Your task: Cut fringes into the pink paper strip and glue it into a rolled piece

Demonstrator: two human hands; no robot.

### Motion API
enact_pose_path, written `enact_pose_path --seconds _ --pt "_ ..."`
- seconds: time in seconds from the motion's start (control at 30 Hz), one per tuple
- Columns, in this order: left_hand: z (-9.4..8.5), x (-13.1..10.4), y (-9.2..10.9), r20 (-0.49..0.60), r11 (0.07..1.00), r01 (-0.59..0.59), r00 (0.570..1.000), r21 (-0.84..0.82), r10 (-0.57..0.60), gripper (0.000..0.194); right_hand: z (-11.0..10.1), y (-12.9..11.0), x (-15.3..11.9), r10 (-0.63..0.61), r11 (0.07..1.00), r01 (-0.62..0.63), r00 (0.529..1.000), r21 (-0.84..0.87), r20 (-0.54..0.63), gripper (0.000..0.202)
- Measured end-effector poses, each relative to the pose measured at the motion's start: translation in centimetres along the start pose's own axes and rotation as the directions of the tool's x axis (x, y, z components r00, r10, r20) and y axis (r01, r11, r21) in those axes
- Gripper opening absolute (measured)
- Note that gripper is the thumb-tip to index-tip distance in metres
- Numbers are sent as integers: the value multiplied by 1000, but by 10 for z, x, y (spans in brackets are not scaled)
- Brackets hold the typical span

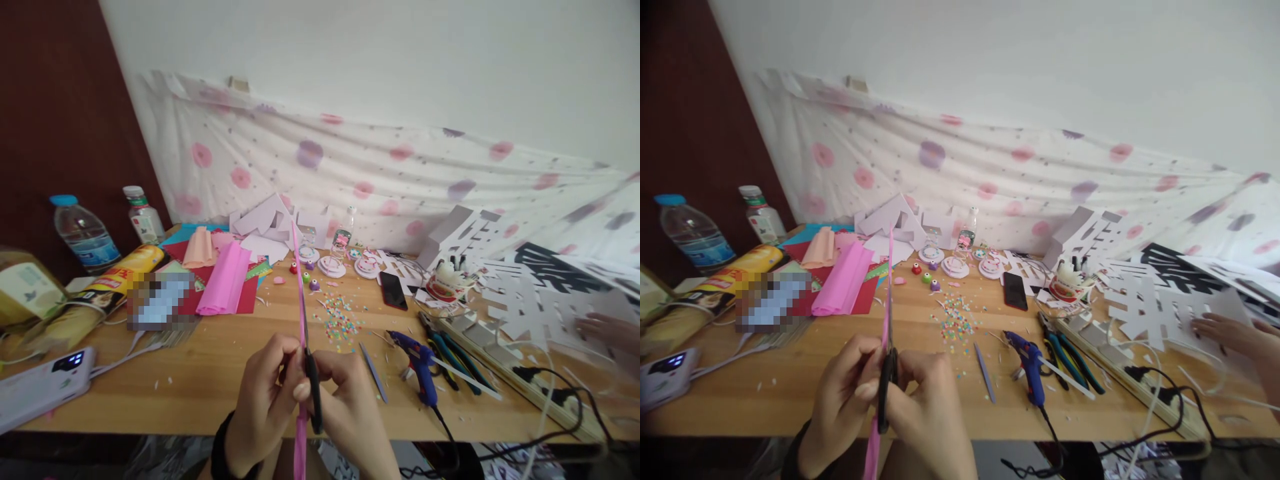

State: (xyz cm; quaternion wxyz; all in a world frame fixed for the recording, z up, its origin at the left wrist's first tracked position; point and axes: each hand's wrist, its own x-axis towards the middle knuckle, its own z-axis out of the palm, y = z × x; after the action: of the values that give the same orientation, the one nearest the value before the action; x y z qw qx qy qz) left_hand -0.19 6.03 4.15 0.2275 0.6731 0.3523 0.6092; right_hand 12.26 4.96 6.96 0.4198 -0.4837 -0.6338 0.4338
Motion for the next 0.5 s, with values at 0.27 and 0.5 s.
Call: enact_pose_path --seconds 0.27,0.5 --pt "-2 -3 -6 -7 997 39 999 -66 -39 31 3 1 3 34 999 -34 999 7 15 63" --pt "-2 -6 -15 -127 991 137 983 0 -136 25 5 16 1 103 993 -100 994 65 -43 57"
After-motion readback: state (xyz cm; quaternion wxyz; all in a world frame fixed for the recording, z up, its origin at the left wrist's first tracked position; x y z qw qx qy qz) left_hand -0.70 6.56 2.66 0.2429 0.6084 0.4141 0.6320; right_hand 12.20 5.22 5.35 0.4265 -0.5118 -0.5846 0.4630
